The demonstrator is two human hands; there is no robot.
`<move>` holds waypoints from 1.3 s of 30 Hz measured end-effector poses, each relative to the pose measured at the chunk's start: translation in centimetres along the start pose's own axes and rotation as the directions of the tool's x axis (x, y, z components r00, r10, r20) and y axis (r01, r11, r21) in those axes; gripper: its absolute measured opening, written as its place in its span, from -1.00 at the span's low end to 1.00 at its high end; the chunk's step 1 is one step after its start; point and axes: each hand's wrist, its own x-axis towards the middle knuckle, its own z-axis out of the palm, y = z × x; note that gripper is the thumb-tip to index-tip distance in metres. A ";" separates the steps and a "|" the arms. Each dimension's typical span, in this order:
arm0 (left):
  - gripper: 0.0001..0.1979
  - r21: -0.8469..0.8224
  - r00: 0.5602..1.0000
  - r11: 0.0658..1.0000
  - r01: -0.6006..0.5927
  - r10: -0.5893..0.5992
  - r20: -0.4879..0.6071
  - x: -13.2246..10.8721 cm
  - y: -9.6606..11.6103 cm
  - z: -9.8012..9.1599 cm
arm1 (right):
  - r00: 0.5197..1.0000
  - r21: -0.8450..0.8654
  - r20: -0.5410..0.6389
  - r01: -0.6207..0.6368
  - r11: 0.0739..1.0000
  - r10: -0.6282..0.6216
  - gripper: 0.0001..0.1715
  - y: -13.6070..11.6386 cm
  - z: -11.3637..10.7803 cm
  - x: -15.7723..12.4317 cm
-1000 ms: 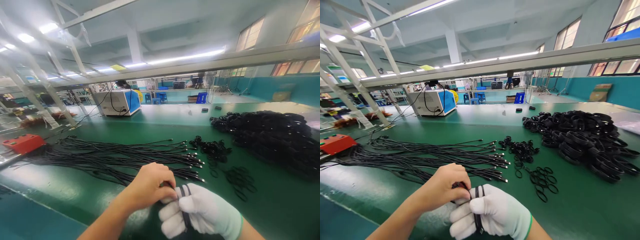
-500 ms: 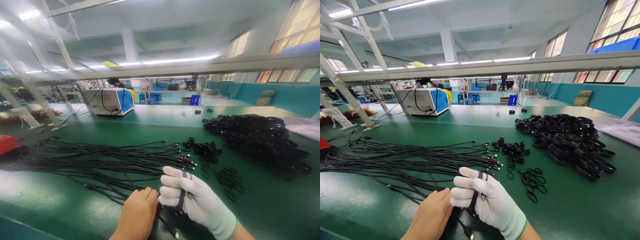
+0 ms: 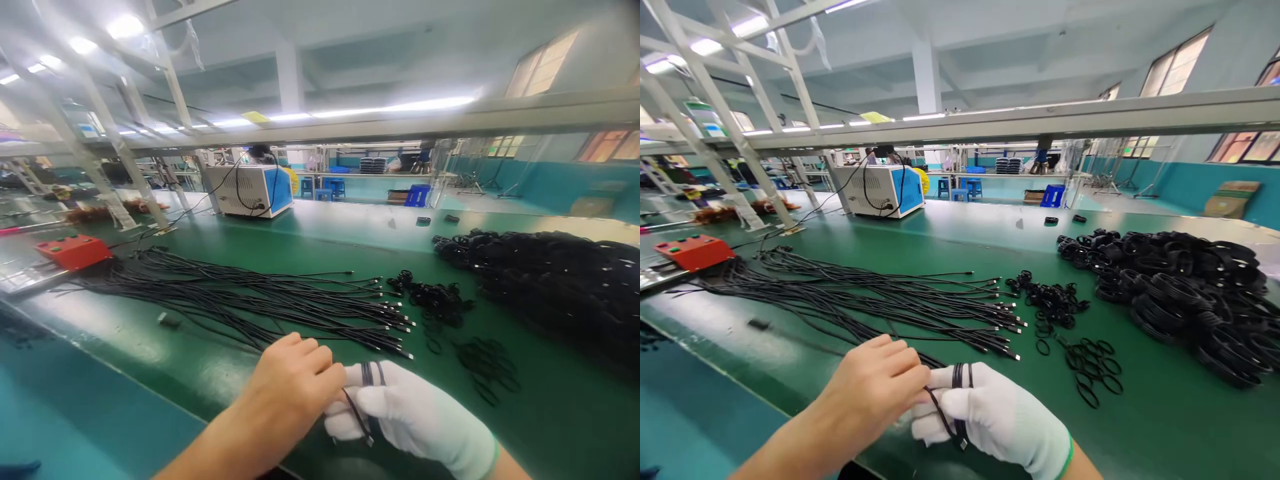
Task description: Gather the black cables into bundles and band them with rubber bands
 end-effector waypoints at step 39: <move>-0.75 0.047 0.956 0.956 -0.291 0.292 -0.017 1.9 -1.0 0.1 | 0.972 -0.013 -0.133 0.194 0.981 -0.194 -0.83 1.1 -1.1 2.1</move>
